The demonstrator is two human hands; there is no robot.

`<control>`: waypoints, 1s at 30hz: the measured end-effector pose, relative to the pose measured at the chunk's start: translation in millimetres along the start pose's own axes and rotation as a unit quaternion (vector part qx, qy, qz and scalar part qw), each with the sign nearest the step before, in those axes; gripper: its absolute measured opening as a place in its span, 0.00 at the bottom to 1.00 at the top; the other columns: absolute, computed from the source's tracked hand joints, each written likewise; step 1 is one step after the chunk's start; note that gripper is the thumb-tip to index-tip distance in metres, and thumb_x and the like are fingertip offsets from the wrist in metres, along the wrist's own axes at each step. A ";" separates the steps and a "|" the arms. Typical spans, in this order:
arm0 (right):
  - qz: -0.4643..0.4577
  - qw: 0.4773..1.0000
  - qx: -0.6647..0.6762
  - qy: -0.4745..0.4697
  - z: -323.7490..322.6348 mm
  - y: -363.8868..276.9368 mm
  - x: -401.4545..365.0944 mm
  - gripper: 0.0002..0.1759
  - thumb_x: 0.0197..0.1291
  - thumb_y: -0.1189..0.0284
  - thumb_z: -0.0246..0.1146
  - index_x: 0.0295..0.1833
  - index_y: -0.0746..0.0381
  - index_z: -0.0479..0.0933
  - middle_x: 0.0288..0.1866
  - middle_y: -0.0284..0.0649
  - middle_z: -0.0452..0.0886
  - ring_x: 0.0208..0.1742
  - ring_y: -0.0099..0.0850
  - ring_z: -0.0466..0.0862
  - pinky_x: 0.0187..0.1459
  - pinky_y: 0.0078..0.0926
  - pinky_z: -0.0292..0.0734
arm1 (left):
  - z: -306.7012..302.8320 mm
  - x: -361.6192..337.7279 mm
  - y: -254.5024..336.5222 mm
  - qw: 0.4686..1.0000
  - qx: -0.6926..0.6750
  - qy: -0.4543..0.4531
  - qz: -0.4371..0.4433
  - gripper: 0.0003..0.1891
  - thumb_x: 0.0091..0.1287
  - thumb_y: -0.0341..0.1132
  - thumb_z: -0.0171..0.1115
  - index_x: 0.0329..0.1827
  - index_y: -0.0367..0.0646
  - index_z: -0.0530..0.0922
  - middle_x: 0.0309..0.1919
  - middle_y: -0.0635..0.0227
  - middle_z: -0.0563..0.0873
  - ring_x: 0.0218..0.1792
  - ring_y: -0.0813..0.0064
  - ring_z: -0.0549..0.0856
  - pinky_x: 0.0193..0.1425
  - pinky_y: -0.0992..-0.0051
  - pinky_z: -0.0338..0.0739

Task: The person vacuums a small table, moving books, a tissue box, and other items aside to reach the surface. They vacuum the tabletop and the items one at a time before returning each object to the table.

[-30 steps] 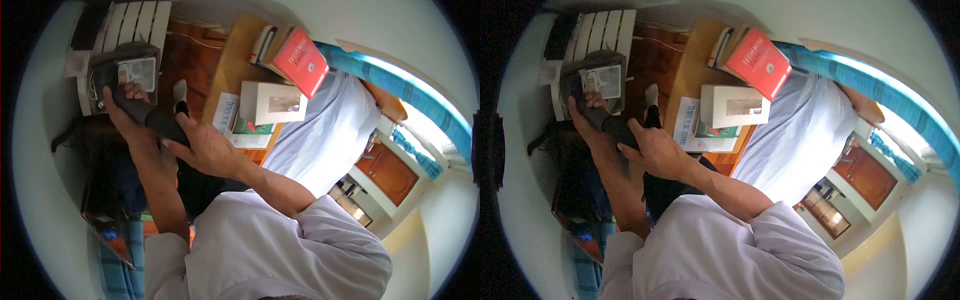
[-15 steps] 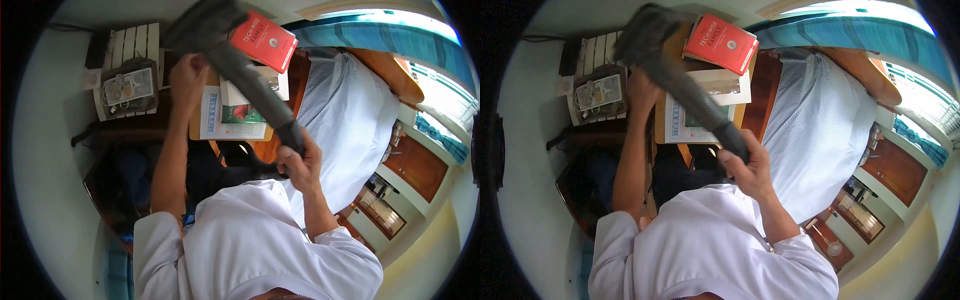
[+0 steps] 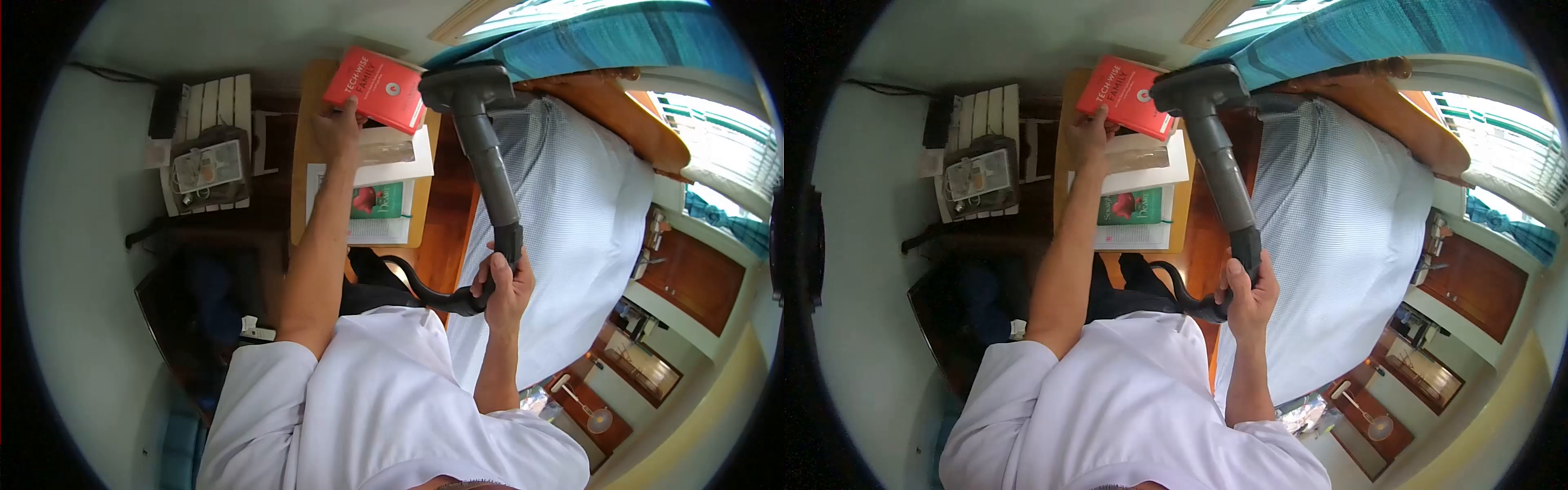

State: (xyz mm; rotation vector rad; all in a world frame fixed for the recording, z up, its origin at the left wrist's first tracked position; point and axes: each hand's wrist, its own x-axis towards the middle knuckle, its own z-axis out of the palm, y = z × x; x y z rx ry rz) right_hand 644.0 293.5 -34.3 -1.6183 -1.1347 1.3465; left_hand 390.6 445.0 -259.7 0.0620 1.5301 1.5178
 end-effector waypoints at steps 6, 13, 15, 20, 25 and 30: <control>0.006 0.999 0.031 0.044 -9.0 0.7 -1.1 0.15 0.75 0.66 0.63 0.56 0.67 0.76 0.25 0.35 0.76 0.20 0.22 0.76 0.24 0.19 0.74 | -29.0 -32.4 22.9 0.991 -0.087 -0.033 0.100 0.15 0.77 0.39 0.66 0.60 0.40 0.82 0.46 0.65 0.88 0.41 0.77 0.87 0.45 0.75 0.85; -0.028 0.999 0.023 0.015 -3.3 2.6 11.3 0.20 0.77 0.60 0.63 0.57 0.67 0.76 0.25 0.36 0.77 0.19 0.22 0.78 0.21 0.20 0.75 | -162.4 55.0 86.2 0.981 -0.094 0.072 0.154 0.18 0.79 0.41 0.66 0.64 0.42 0.78 0.45 0.68 0.88 0.39 0.77 0.88 0.43 0.74 0.85; -0.040 0.999 -0.015 -0.004 4.5 -0.1 17.7 0.18 0.80 0.62 0.58 0.59 0.68 0.75 0.25 0.36 0.76 0.18 0.23 0.77 0.21 0.21 0.76 | -209.5 119.9 84.2 0.983 -0.081 0.093 0.138 0.17 0.79 0.39 0.64 0.65 0.42 0.78 0.49 0.65 0.88 0.41 0.73 0.89 0.44 0.71 0.87; -0.006 0.999 -0.037 -0.020 46.3 -14.4 33.1 0.19 0.80 0.61 0.57 0.59 0.68 0.75 0.25 0.36 0.75 0.19 0.23 0.77 0.21 0.21 0.75 | -286.8 256.0 38.3 0.976 -0.137 0.143 0.091 0.19 0.77 0.37 0.64 0.67 0.40 0.77 0.55 0.60 0.86 0.49 0.66 0.88 0.55 0.65 0.88; 0.014 0.998 -0.058 -0.035 83.3 -22.8 45.3 0.22 0.76 0.60 0.63 0.57 0.69 0.75 0.24 0.37 0.76 0.17 0.24 0.76 0.19 0.21 0.74 | -310.4 319.7 5.9 0.983 -0.101 0.114 0.102 0.25 0.72 0.40 0.70 0.67 0.37 0.77 0.56 0.59 0.86 0.50 0.64 0.89 0.55 0.62 0.89; 0.019 0.996 -0.074 -0.035 107.4 -28.1 51.3 0.23 0.75 0.58 0.65 0.57 0.69 0.75 0.24 0.38 0.77 0.18 0.24 0.76 0.19 0.21 0.74 | -302.3 331.3 19.1 0.988 -0.092 0.061 0.106 0.22 0.74 0.38 0.68 0.67 0.37 0.78 0.53 0.60 0.87 0.49 0.66 0.89 0.56 0.62 0.89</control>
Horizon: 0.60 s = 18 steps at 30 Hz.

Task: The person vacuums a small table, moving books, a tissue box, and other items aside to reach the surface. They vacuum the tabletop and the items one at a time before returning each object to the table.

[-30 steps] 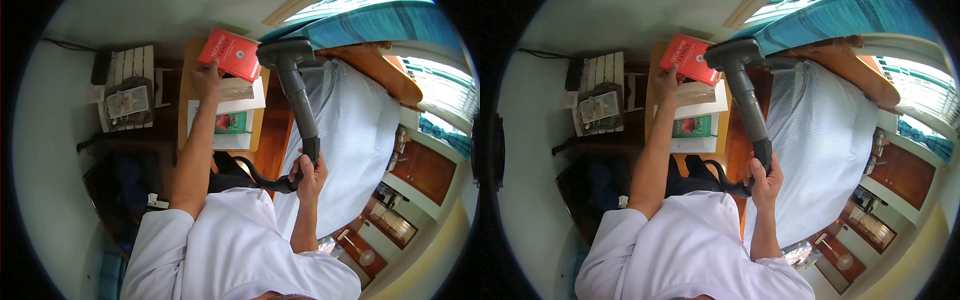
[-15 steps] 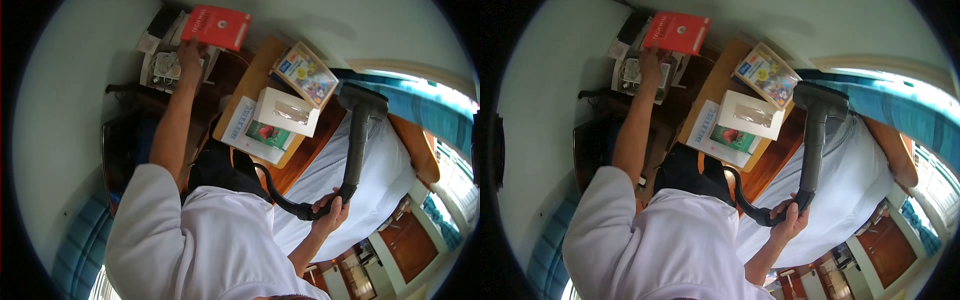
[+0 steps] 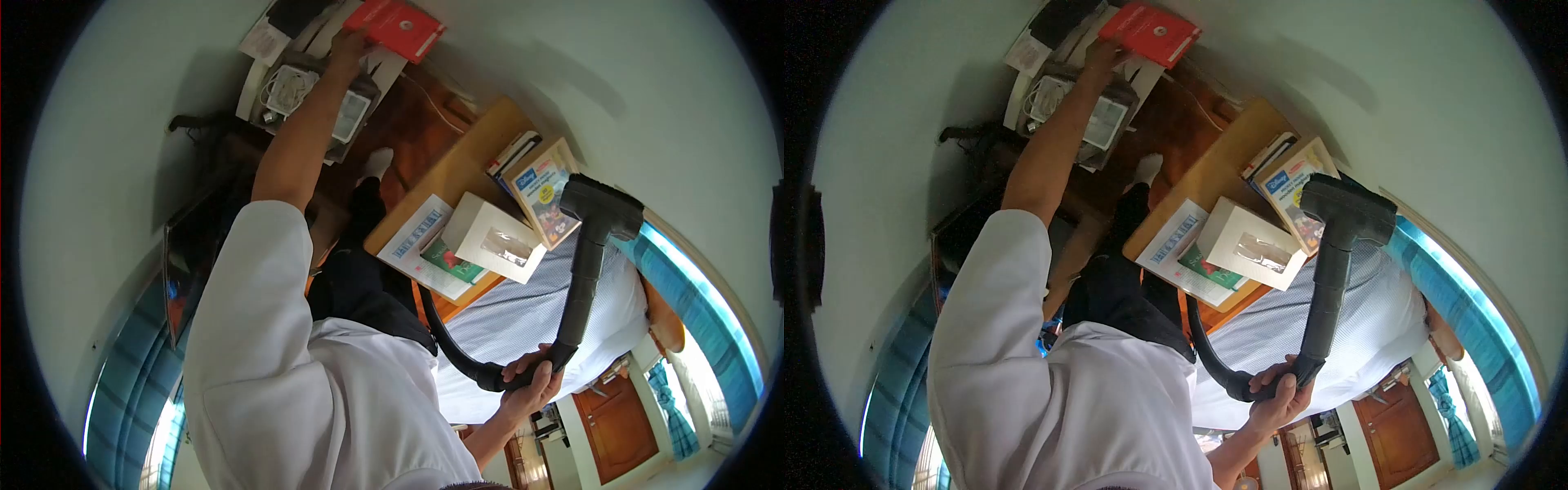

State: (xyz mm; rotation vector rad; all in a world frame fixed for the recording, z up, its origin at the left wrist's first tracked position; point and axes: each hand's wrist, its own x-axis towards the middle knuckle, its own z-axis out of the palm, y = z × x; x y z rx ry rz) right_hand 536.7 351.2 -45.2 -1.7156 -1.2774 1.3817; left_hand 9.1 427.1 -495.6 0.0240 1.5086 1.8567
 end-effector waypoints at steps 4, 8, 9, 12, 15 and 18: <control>0.005 1.000 -0.004 -0.002 11.2 -8.1 2.1 0.24 0.75 0.58 0.65 0.58 0.70 0.74 0.25 0.38 0.77 0.18 0.24 0.76 0.19 0.21 0.74 | 10.3 -14.6 21.8 1.000 0.002 -0.017 -0.017 0.20 0.76 0.36 0.66 0.66 0.38 0.78 0.51 0.60 0.88 0.49 0.66 0.89 0.57 0.62 0.88; 0.001 1.000 -0.006 -0.016 18.3 -10.9 4.8 0.24 0.75 0.58 0.65 0.59 0.70 0.74 0.25 0.38 0.77 0.18 0.23 0.76 0.19 0.21 0.74 | -17.1 5.8 0.4 0.994 -0.002 0.068 -0.086 0.18 0.76 0.36 0.64 0.65 0.39 0.79 0.51 0.60 0.88 0.47 0.65 0.88 0.56 0.64 0.88; -0.001 1.000 -0.008 -0.016 19.1 -10.4 4.7 0.24 0.75 0.58 0.65 0.59 0.70 0.74 0.25 0.38 0.77 0.18 0.23 0.76 0.19 0.21 0.74 | -26.7 16.3 -10.9 0.989 0.013 0.109 -0.094 0.17 0.76 0.35 0.63 0.65 0.39 0.79 0.52 0.59 0.87 0.48 0.65 0.88 0.56 0.64 0.88; -0.003 1.000 -0.017 -0.024 21.4 -10.7 4.0 0.24 0.75 0.59 0.65 0.59 0.70 0.74 0.25 0.37 0.77 0.18 0.23 0.76 0.19 0.20 0.73 | -48.7 43.5 -29.0 0.971 0.113 0.122 -0.172 0.18 0.76 0.34 0.61 0.65 0.37 0.78 0.55 0.58 0.86 0.50 0.63 0.87 0.56 0.61 0.89; 0.002 0.999 -0.032 -0.024 24.5 -13.7 4.2 0.23 0.75 0.60 0.65 0.59 0.70 0.74 0.24 0.37 0.77 0.18 0.23 0.77 0.19 0.20 0.73 | -35.8 22.2 4.6 0.978 0.076 0.116 -0.158 0.18 0.76 0.33 0.60 0.65 0.35 0.78 0.53 0.57 0.86 0.50 0.64 0.87 0.51 0.59 0.90; 0.008 0.999 -0.028 -0.030 25.6 -13.6 7.0 0.23 0.76 0.60 0.64 0.59 0.70 0.74 0.24 0.37 0.77 0.18 0.22 0.77 0.19 0.19 0.73 | -51.3 33.0 -11.9 0.989 0.023 0.096 -0.110 0.18 0.75 0.33 0.59 0.64 0.34 0.79 0.51 0.55 0.86 0.48 0.64 0.88 0.48 0.56 0.89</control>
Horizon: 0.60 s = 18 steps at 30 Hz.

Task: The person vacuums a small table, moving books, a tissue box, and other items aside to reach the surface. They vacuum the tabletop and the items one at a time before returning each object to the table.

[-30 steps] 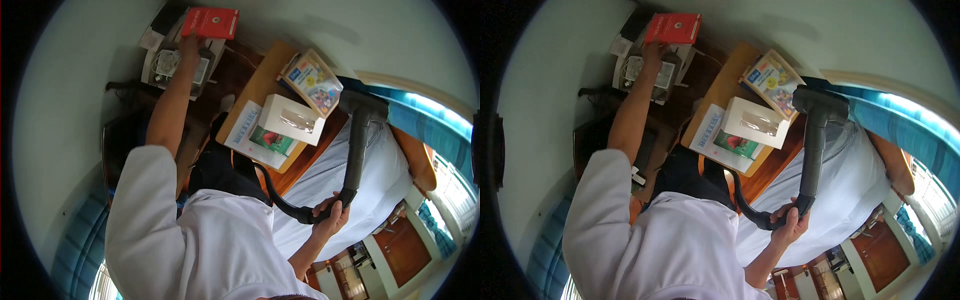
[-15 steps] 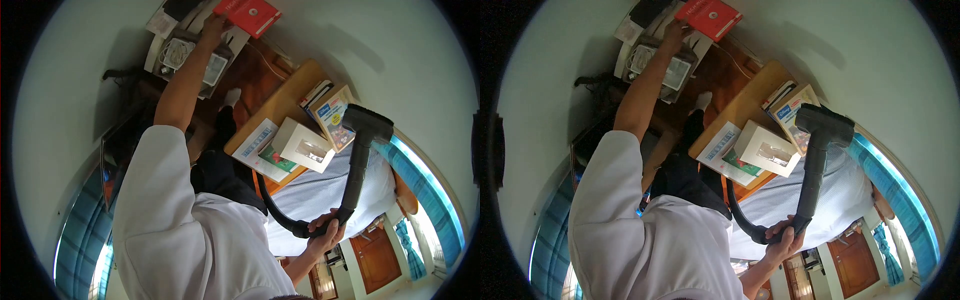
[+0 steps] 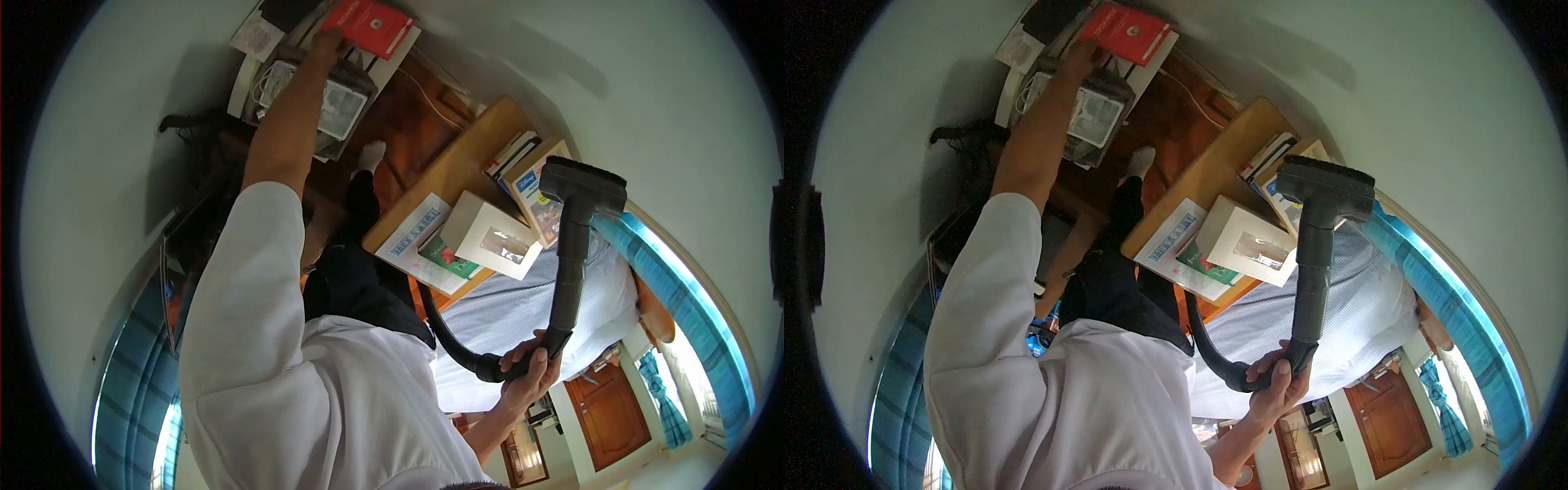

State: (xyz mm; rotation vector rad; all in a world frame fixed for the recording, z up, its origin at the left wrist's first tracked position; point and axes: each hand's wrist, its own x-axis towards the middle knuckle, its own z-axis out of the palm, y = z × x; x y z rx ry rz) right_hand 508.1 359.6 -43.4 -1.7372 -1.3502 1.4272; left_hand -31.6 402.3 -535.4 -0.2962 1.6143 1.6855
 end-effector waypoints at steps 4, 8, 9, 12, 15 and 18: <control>0.003 1.000 0.005 -0.002 -1.8 5.1 -2.2 0.23 0.76 0.61 0.64 0.59 0.71 0.74 0.24 0.37 0.77 0.18 0.22 0.77 0.19 0.19 0.73 | 9.5 -17.1 31.2 0.931 0.358 0.042 -0.052 0.20 0.72 0.36 0.62 0.64 0.35 0.79 0.51 0.52 0.87 0.48 0.57 0.88 0.46 0.52 0.88; 0.006 1.000 0.006 -0.006 -2.4 8.3 -5.4 0.23 0.76 0.60 0.64 0.59 0.71 0.74 0.25 0.37 0.77 0.18 0.22 0.77 0.20 0.19 0.73 | 20.0 -23.1 -3.7 0.610 0.744 0.066 0.264 0.33 0.64 0.47 0.71 0.69 0.39 0.75 0.60 0.48 0.83 0.56 0.48 0.85 0.52 0.50 0.85; 0.007 1.000 0.007 -0.002 -3.5 8.6 -6.9 0.23 0.76 0.60 0.64 0.59 0.71 0.74 0.25 0.37 0.77 0.18 0.22 0.77 0.20 0.19 0.73 | 26.3 -34.3 -8.6 0.585 0.711 0.136 0.364 0.38 0.61 0.50 0.73 0.71 0.41 0.73 0.62 0.48 0.82 0.59 0.46 0.84 0.54 0.50 0.84; 0.015 1.000 -0.002 0.017 -7.9 10.1 -11.1 0.24 0.75 0.60 0.66 0.60 0.70 0.74 0.25 0.37 0.77 0.19 0.23 0.77 0.20 0.20 0.74 | 34.4 -47.7 -6.9 0.535 0.785 0.051 0.308 0.40 0.61 0.52 0.73 0.74 0.44 0.70 0.65 0.49 0.80 0.64 0.48 0.81 0.61 0.47 0.82; 0.040 0.997 0.023 0.068 -20.1 12.1 -21.0 0.24 0.73 0.60 0.67 0.60 0.71 0.74 0.25 0.38 0.77 0.20 0.25 0.78 0.22 0.23 0.75 | 28.1 -13.5 -28.0 0.511 0.798 0.004 0.320 0.31 0.67 0.49 0.68 0.69 0.43 0.75 0.63 0.53 0.83 0.67 0.46 0.80 0.64 0.45 0.80; 0.009 0.993 0.037 0.111 -36.8 17.8 -32.6 0.24 0.74 0.60 0.66 0.59 0.71 0.75 0.25 0.39 0.77 0.20 0.25 0.78 0.22 0.23 0.76 | 83.3 -72.7 -12.6 0.587 0.677 0.007 0.444 0.21 0.74 0.49 0.63 0.61 0.43 0.82 0.57 0.54 0.87 0.61 0.50 0.85 0.61 0.53 0.81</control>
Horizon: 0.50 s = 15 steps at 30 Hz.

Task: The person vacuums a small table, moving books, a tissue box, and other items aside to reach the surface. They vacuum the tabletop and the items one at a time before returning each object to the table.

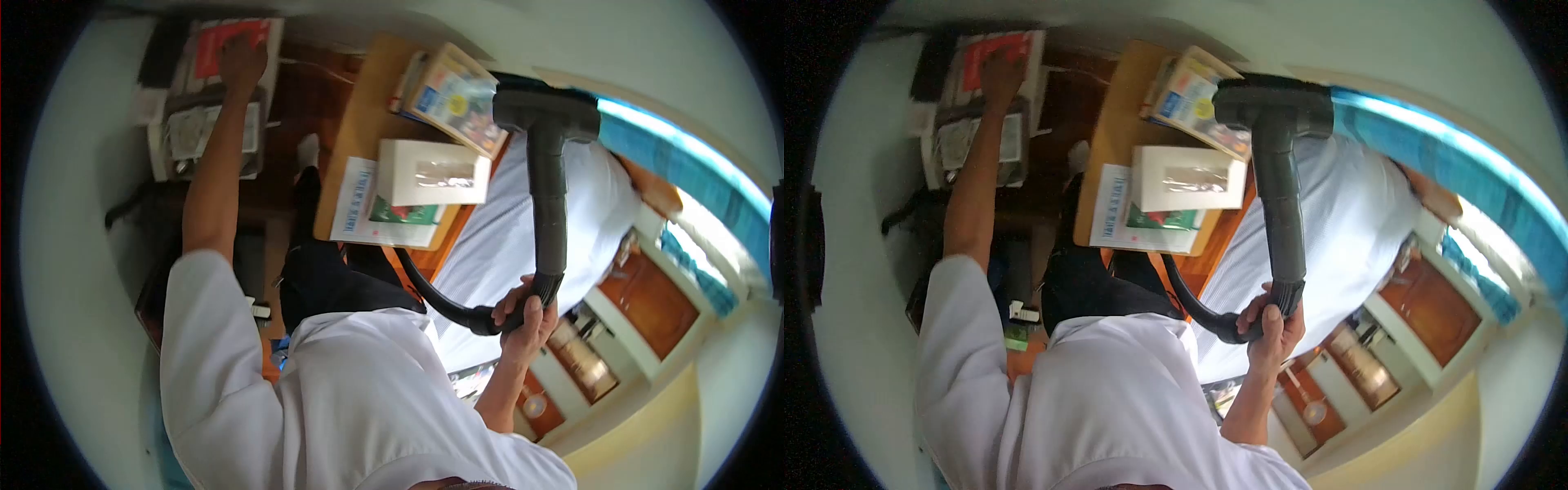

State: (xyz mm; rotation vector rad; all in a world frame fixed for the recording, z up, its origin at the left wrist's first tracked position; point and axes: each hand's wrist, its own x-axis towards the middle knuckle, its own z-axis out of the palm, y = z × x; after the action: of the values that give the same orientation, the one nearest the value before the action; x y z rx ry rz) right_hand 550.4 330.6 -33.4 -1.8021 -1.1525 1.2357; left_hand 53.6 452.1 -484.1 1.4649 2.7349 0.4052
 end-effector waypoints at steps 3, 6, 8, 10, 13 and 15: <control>-0.054 0.998 0.030 -0.002 -20.3 9.3 -5.0 0.23 0.75 0.60 0.64 0.59 0.71 0.75 0.26 0.39 0.78 0.19 0.25 0.78 0.22 0.22 0.76 | -79.0 -36.6 112.0 0.947 -0.311 -0.080 -0.022 0.21 0.75 0.50 0.62 0.57 0.42 0.83 0.52 0.52 0.88 0.55 0.53 0.88 0.59 0.58 0.82; -0.073 0.996 0.046 0.016 -39.6 14.4 -5.9 0.23 0.75 0.58 0.64 0.59 0.70 0.75 0.25 0.39 0.78 0.19 0.24 0.78 0.22 0.21 0.76 | -132.9 -87.6 209.3 0.918 -0.384 -0.096 -0.013 0.20 0.74 0.50 0.65 0.51 0.39 0.84 0.46 0.50 0.90 0.49 0.53 0.90 0.56 0.56 0.83; -0.068 0.996 0.050 0.022 -49.8 18.7 -11.8 0.23 0.75 0.59 0.64 0.59 0.70 0.75 0.25 0.38 0.78 0.19 0.24 0.78 0.22 0.21 0.76 | -150.7 -107.2 254.8 0.914 -0.382 -0.133 -0.037 0.21 0.73 0.50 0.66 0.49 0.38 0.84 0.45 0.50 0.90 0.49 0.52 0.90 0.55 0.55 0.83; -0.062 0.996 0.055 0.033 -62.5 24.2 -20.9 0.23 0.76 0.59 0.64 0.59 0.70 0.75 0.25 0.38 0.78 0.19 0.24 0.78 0.22 0.21 0.76 | -139.6 -127.7 282.8 0.918 -0.368 -0.118 -0.090 0.25 0.69 0.54 0.71 0.44 0.35 0.84 0.38 0.51 0.90 0.42 0.52 0.92 0.50 0.54 0.84; -0.052 0.996 0.062 0.032 -84.8 35.1 -28.2 0.22 0.76 0.61 0.63 0.59 0.69 0.75 0.25 0.37 0.78 0.19 0.23 0.79 0.23 0.21 0.75 | -138.5 -135.8 295.6 0.889 -0.415 -0.149 -0.121 0.31 0.64 0.59 0.75 0.43 0.32 0.85 0.32 0.52 0.91 0.36 0.54 0.92 0.45 0.55 0.84; -0.050 0.996 0.065 0.030 -100.2 40.6 -32.4 0.20 0.77 0.62 0.63 0.59 0.69 0.75 0.26 0.37 0.78 0.20 0.23 0.78 0.23 0.20 0.74 | -115.3 -134.2 288.3 0.879 -0.448 -0.119 -0.114 0.31 0.61 0.59 0.76 0.43 0.33 0.86 0.32 0.53 0.92 0.32 0.55 0.92 0.43 0.57 0.85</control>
State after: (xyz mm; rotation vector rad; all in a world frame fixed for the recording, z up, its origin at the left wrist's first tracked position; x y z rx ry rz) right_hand 651.3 281.1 -23.2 -1.6535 -1.0895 1.1641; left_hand 349.1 468.9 -320.5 0.8475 1.9915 1.1721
